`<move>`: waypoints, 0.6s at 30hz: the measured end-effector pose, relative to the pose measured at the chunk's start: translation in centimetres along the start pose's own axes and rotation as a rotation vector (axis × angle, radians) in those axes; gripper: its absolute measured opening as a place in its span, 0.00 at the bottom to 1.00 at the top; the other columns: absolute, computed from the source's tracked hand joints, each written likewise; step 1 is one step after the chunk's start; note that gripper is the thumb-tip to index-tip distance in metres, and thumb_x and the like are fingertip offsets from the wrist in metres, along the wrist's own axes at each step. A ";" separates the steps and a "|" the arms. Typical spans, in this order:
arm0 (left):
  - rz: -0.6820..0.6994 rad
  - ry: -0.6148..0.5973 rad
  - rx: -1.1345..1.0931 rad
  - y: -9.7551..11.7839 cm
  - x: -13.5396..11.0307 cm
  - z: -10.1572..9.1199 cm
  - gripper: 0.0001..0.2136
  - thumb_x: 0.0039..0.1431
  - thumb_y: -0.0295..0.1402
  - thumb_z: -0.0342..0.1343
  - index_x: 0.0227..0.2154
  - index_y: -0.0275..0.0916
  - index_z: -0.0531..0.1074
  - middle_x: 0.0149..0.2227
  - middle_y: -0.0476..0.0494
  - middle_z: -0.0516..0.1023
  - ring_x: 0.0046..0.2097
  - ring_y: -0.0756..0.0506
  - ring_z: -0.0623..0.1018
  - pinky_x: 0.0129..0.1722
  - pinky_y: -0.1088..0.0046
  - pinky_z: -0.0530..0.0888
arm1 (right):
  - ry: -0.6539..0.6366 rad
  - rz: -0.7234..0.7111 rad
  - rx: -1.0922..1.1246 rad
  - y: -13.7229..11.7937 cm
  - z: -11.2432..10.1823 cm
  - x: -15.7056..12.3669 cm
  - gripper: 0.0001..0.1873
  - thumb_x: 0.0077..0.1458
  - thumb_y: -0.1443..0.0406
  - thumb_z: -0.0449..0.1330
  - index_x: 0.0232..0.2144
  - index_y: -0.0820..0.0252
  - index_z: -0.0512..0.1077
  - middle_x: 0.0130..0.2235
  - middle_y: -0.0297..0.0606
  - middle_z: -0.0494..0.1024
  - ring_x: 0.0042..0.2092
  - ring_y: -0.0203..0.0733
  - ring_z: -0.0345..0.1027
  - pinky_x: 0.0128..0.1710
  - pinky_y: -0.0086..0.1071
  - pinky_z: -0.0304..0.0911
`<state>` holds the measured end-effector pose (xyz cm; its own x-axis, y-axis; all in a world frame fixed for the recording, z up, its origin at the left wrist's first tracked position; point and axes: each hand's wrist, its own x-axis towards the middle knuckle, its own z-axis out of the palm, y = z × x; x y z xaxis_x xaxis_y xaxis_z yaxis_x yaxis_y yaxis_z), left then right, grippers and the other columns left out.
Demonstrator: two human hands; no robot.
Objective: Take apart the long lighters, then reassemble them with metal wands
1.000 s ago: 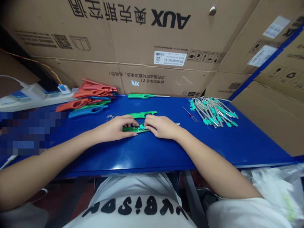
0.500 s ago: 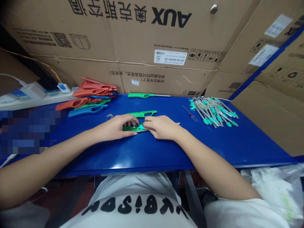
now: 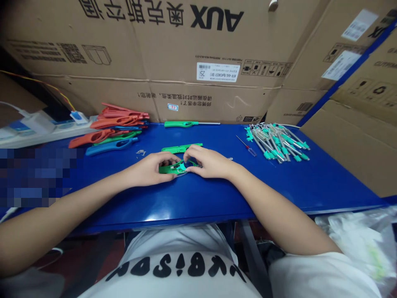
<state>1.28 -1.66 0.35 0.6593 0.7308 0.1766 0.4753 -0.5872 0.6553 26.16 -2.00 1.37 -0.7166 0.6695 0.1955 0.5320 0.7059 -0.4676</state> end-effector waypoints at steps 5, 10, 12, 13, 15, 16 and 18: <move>-0.046 0.044 -0.082 0.5 0.1 0.7 0.14 0.59 0.42 0.60 0.41 0.38 0.77 0.37 0.46 0.81 0.37 0.46 0.78 0.38 0.71 0.73 | -0.034 0.044 0.000 -0.4 0.0 0.1 0.16 0.60 0.62 0.62 0.49 0.58 0.67 0.35 0.35 0.74 0.31 0.37 0.64 0.32 0.29 0.56; -0.071 0.089 -0.090 0.6 0.1 1.3 0.13 0.60 0.43 0.59 0.38 0.38 0.78 0.32 0.47 0.80 0.33 0.47 0.76 0.34 0.73 0.70 | -0.041 0.039 0.034 -0.6 0.1 0.1 0.18 0.59 0.63 0.63 0.50 0.56 0.65 0.35 0.33 0.76 0.30 0.36 0.65 0.31 0.28 0.55; -0.066 0.098 -0.099 0.6 0.2 1.3 0.12 0.59 0.42 0.60 0.38 0.38 0.79 0.32 0.48 0.80 0.33 0.47 0.76 0.34 0.73 0.70 | -0.043 0.037 0.037 -0.5 0.1 0.1 0.19 0.59 0.64 0.63 0.51 0.56 0.65 0.34 0.33 0.76 0.29 0.36 0.65 0.30 0.28 0.55; -0.064 0.103 -0.103 0.7 0.2 1.4 0.12 0.59 0.42 0.60 0.38 0.38 0.79 0.32 0.48 0.80 0.33 0.48 0.76 0.34 0.73 0.70 | -0.043 0.037 0.036 -0.5 0.1 0.1 0.20 0.59 0.63 0.63 0.52 0.56 0.65 0.34 0.33 0.76 0.29 0.35 0.64 0.30 0.28 0.54; -0.059 0.112 -0.103 0.7 0.2 1.4 0.12 0.59 0.41 0.60 0.38 0.38 0.79 0.32 0.48 0.80 0.33 0.48 0.76 0.34 0.73 0.70 | -0.043 0.035 0.034 -0.4 0.0 0.1 0.20 0.59 0.63 0.63 0.52 0.57 0.65 0.34 0.33 0.76 0.29 0.35 0.64 0.30 0.28 0.55; -0.056 0.118 -0.099 0.7 0.2 1.4 0.12 0.59 0.41 0.60 0.38 0.38 0.79 0.31 0.48 0.79 0.33 0.48 0.76 0.34 0.73 0.70 | -0.044 0.032 0.034 -0.4 0.0 0.1 0.21 0.59 0.63 0.63 0.53 0.58 0.65 0.34 0.33 0.75 0.29 0.35 0.64 0.30 0.28 0.55; -0.049 0.130 -0.085 0.7 0.2 1.5 0.11 0.59 0.41 0.61 0.38 0.38 0.78 0.31 0.48 0.79 0.33 0.48 0.76 0.33 0.73 0.70 | -0.043 0.018 0.033 -0.3 -0.2 0.1 0.21 0.58 0.63 0.64 0.53 0.59 0.66 0.34 0.34 0.75 0.30 0.35 0.64 0.31 0.28 0.56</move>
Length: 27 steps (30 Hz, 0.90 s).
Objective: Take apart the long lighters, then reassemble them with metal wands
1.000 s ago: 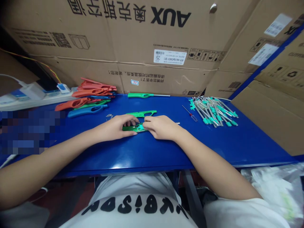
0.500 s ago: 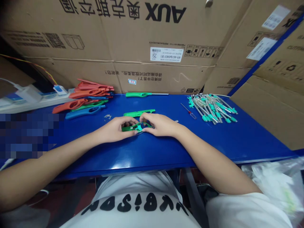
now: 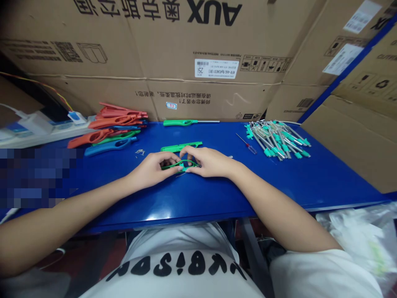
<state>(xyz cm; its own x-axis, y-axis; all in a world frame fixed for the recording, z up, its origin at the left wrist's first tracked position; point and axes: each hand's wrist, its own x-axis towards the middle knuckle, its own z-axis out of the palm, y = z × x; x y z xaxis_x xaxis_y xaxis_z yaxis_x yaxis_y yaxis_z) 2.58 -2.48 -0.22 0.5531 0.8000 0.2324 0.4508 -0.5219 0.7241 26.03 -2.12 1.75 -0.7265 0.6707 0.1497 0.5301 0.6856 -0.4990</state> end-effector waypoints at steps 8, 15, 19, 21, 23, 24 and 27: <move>0.001 0.013 0.013 -0.1 -0.1 0.1 0.10 0.59 0.40 0.61 0.37 0.38 0.78 0.31 0.48 0.79 0.32 0.48 0.76 0.32 0.73 0.69 | -0.005 -0.045 0.014 0.2 -0.5 -0.1 0.12 0.58 0.65 0.63 0.44 0.62 0.73 0.31 0.33 0.72 0.31 0.36 0.63 0.33 0.29 0.59; 0.010 0.023 0.016 -0.3 -0.1 0.2 0.09 0.59 0.38 0.61 0.36 0.38 0.78 0.31 0.48 0.79 0.33 0.48 0.76 0.32 0.74 0.69 | -0.010 -0.044 -0.014 0.2 -0.3 0.1 0.10 0.59 0.65 0.63 0.44 0.62 0.74 0.32 0.36 0.75 0.32 0.37 0.65 0.34 0.29 0.59; 0.022 0.024 0.029 -0.3 -0.1 0.1 0.08 0.59 0.37 0.60 0.36 0.38 0.78 0.31 0.49 0.79 0.32 0.49 0.75 0.32 0.74 0.69 | -0.042 -0.024 -0.012 0.2 -1.0 -0.3 0.15 0.58 0.64 0.65 0.47 0.61 0.73 0.36 0.37 0.76 0.33 0.37 0.65 0.34 0.29 0.60; 0.020 0.024 0.034 -0.2 -0.1 0.1 0.08 0.59 0.37 0.60 0.36 0.38 0.78 0.30 0.49 0.78 0.32 0.49 0.75 0.31 0.74 0.68 | -0.039 -0.025 -0.027 0.2 -1.4 -0.5 0.16 0.57 0.63 0.66 0.46 0.62 0.74 0.37 0.38 0.76 0.35 0.38 0.67 0.36 0.30 0.61; 0.006 0.027 0.036 -0.2 -0.1 0.0 0.09 0.58 0.37 0.60 0.36 0.38 0.78 0.30 0.49 0.78 0.31 0.49 0.75 0.31 0.74 0.69 | -0.030 -0.032 -0.048 0.4 -1.6 -0.7 0.13 0.57 0.63 0.65 0.44 0.62 0.74 0.39 0.40 0.76 0.39 0.40 0.68 0.39 0.32 0.62; -0.001 0.033 0.036 -0.3 -0.1 0.0 0.09 0.58 0.38 0.60 0.36 0.37 0.78 0.30 0.49 0.79 0.31 0.49 0.75 0.31 0.74 0.69 | -0.026 -0.032 -0.062 0.5 -1.7 -0.8 0.11 0.57 0.64 0.65 0.43 0.62 0.74 0.40 0.41 0.76 0.40 0.41 0.68 0.41 0.33 0.62; -0.012 0.048 0.043 -0.3 -0.1 -0.1 0.10 0.57 0.39 0.61 0.37 0.37 0.79 0.31 0.48 0.79 0.32 0.48 0.76 0.32 0.73 0.70 | -0.035 -0.016 -0.111 1.0 -1.9 -0.8 0.07 0.58 0.64 0.64 0.39 0.60 0.74 0.40 0.41 0.78 0.43 0.44 0.68 0.46 0.36 0.61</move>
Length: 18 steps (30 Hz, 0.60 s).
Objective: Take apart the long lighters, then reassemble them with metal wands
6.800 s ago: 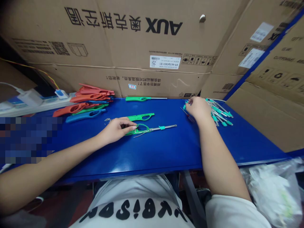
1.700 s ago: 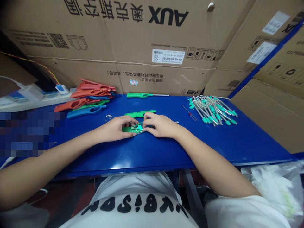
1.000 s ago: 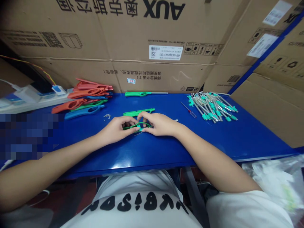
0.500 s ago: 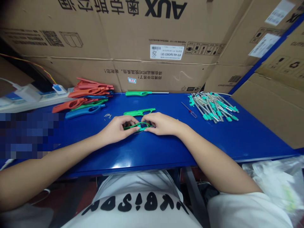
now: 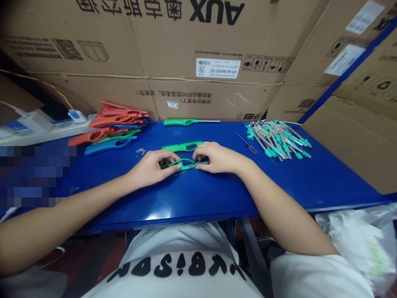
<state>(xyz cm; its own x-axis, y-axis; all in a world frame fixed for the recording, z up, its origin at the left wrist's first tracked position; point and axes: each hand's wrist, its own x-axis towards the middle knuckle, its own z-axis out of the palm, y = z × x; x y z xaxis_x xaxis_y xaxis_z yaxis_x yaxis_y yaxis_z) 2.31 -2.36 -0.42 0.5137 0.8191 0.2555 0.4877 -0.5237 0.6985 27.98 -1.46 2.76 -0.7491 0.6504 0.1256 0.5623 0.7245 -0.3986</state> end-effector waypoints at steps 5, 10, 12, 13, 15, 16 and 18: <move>-0.001 0.031 0.012 -0.2 0.0 0.0 0.11 0.57 0.39 0.62 0.37 0.37 0.79 0.32 0.47 0.80 0.32 0.48 0.77 0.32 0.73 0.70 | -0.033 0.048 0.030 0.2 0.1 0.0 0.04 0.60 0.65 0.61 0.35 0.60 0.74 0.37 0.40 0.78 0.39 0.42 0.68 0.41 0.33 0.61; -0.017 0.006 0.015 -0.4 0.1 -0.1 0.11 0.58 0.40 0.61 0.37 0.38 0.80 0.32 0.47 0.81 0.32 0.48 0.77 0.31 0.73 0.70 | -0.050 0.069 -0.002 0.0 0.3 0.0 0.04 0.61 0.66 0.60 0.34 0.61 0.72 0.36 0.40 0.76 0.36 0.40 0.66 0.36 0.31 0.59; 0.005 -0.007 0.038 -0.4 0.2 -0.3 0.11 0.59 0.40 0.61 0.39 0.38 0.80 0.34 0.47 0.82 0.34 0.47 0.78 0.34 0.73 0.72 | -0.049 0.076 -0.001 -0.1 0.3 0.0 0.04 0.60 0.65 0.60 0.33 0.61 0.72 0.35 0.39 0.76 0.36 0.40 0.66 0.35 0.31 0.58; 0.029 -0.009 0.064 -0.4 0.2 -0.3 0.11 0.60 0.40 0.60 0.40 0.38 0.80 0.36 0.46 0.82 0.36 0.46 0.79 0.36 0.72 0.72 | -0.046 0.080 0.003 -0.1 0.2 0.0 0.04 0.60 0.65 0.61 0.33 0.61 0.72 0.35 0.39 0.76 0.35 0.40 0.66 0.35 0.31 0.58; 0.079 -0.016 0.152 -0.4 0.2 -0.5 0.13 0.63 0.39 0.58 0.42 0.37 0.80 0.39 0.43 0.82 0.39 0.45 0.79 0.38 0.70 0.73 | -0.044 0.077 0.011 -0.1 0.1 0.0 0.04 0.59 0.65 0.62 0.32 0.61 0.72 0.34 0.38 0.75 0.35 0.39 0.66 0.35 0.30 0.59; 0.096 -0.022 0.205 -0.4 0.2 -0.5 0.14 0.64 0.40 0.57 0.43 0.37 0.81 0.40 0.42 0.81 0.40 0.44 0.79 0.39 0.69 0.73 | -0.042 0.074 0.014 -0.1 0.1 0.0 0.04 0.59 0.65 0.62 0.33 0.60 0.72 0.34 0.38 0.76 0.35 0.39 0.67 0.35 0.30 0.59; 0.112 -0.037 0.306 -0.3 0.2 -0.6 0.15 0.66 0.40 0.54 0.46 0.37 0.81 0.40 0.40 0.80 0.41 0.43 0.79 0.40 0.68 0.74 | -0.042 0.069 0.018 -0.1 0.1 0.0 0.04 0.59 0.65 0.61 0.33 0.60 0.72 0.35 0.38 0.76 0.36 0.40 0.67 0.36 0.31 0.59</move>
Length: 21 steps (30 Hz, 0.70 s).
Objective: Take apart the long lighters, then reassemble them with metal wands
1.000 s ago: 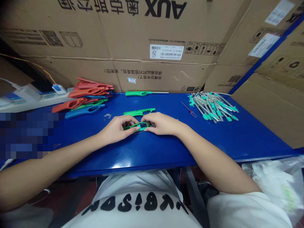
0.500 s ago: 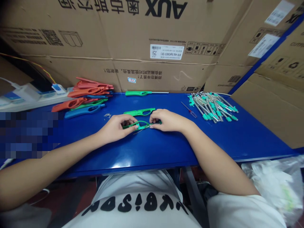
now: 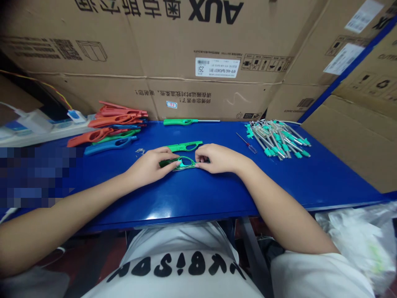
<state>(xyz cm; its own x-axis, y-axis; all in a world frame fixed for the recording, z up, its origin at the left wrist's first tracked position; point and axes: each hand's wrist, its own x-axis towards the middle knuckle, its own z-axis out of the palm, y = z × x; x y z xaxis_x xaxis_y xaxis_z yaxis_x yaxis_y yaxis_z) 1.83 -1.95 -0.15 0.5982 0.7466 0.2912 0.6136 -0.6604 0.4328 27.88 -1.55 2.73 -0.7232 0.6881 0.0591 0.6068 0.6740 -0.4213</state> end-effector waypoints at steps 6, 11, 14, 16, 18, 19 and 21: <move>0.023 -0.010 0.099 0.1 0.0 -0.3 0.17 0.68 0.41 0.51 0.48 0.37 0.80 0.42 0.39 0.79 0.47 0.40 0.78 0.46 0.64 0.74 | 0.069 -0.050 -0.008 -0.1 0.1 0.0 0.04 0.59 0.65 0.61 0.37 0.60 0.72 0.37 0.39 0.75 0.37 0.41 0.66 0.38 0.32 0.60; 0.000 -0.023 0.007 -0.7 0.3 -1.2 0.14 0.67 0.36 0.51 0.42 0.37 0.81 0.41 0.41 0.81 0.40 0.44 0.79 0.41 0.69 0.73 | 0.112 -0.074 -0.010 -0.3 0.4 0.2 0.04 0.61 0.68 0.57 0.38 0.60 0.72 0.36 0.39 0.75 0.37 0.41 0.66 0.38 0.33 0.60; -0.033 -0.031 -0.053 -1.3 0.5 -1.6 0.12 0.63 0.37 0.55 0.38 0.38 0.81 0.36 0.43 0.81 0.35 0.47 0.78 0.36 0.72 0.71 | 0.122 -0.105 -0.011 -0.4 0.6 0.3 0.04 0.61 0.67 0.57 0.37 0.59 0.72 0.37 0.39 0.76 0.37 0.41 0.66 0.38 0.32 0.59; -0.055 -0.036 -0.086 -1.5 0.6 -1.7 0.12 0.61 0.39 0.57 0.37 0.38 0.82 0.35 0.44 0.81 0.33 0.48 0.77 0.34 0.73 0.71 | 0.121 -0.117 -0.012 -0.6 0.7 0.3 0.03 0.61 0.67 0.57 0.37 0.59 0.72 0.37 0.39 0.76 0.37 0.41 0.66 0.37 0.32 0.59; -0.070 -0.052 -0.118 -1.5 0.7 -1.7 0.12 0.60 0.41 0.58 0.37 0.39 0.82 0.34 0.45 0.82 0.32 0.48 0.76 0.33 0.73 0.70 | 0.112 -0.112 -0.015 -0.8 0.7 0.4 0.04 0.62 0.66 0.57 0.38 0.59 0.72 0.37 0.39 0.75 0.37 0.41 0.66 0.37 0.32 0.59; -0.074 -0.061 -0.133 -1.5 0.7 -1.6 0.13 0.59 0.41 0.58 0.37 0.39 0.81 0.34 0.45 0.82 0.32 0.48 0.76 0.33 0.74 0.70 | 0.112 -0.106 -0.022 -0.9 0.8 0.5 0.05 0.62 0.65 0.57 0.38 0.59 0.72 0.37 0.39 0.75 0.37 0.41 0.66 0.37 0.32 0.60; -0.083 -0.072 -0.156 -1.5 0.7 -1.6 0.13 0.59 0.43 0.58 0.37 0.39 0.81 0.34 0.45 0.82 0.31 0.48 0.76 0.32 0.74 0.70 | 0.147 -0.076 -0.067 -0.9 0.9 0.6 0.07 0.63 0.64 0.56 0.41 0.58 0.73 0.40 0.41 0.76 0.40 0.43 0.68 0.40 0.34 0.62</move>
<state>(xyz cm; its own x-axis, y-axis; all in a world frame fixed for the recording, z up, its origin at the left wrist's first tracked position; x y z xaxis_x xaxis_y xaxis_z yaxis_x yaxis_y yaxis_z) 0.49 -0.31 0.75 0.5876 0.7865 0.1901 0.5782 -0.5725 0.5813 26.58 -1.99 2.31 -0.7147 0.6632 0.2221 0.5764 0.7384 -0.3501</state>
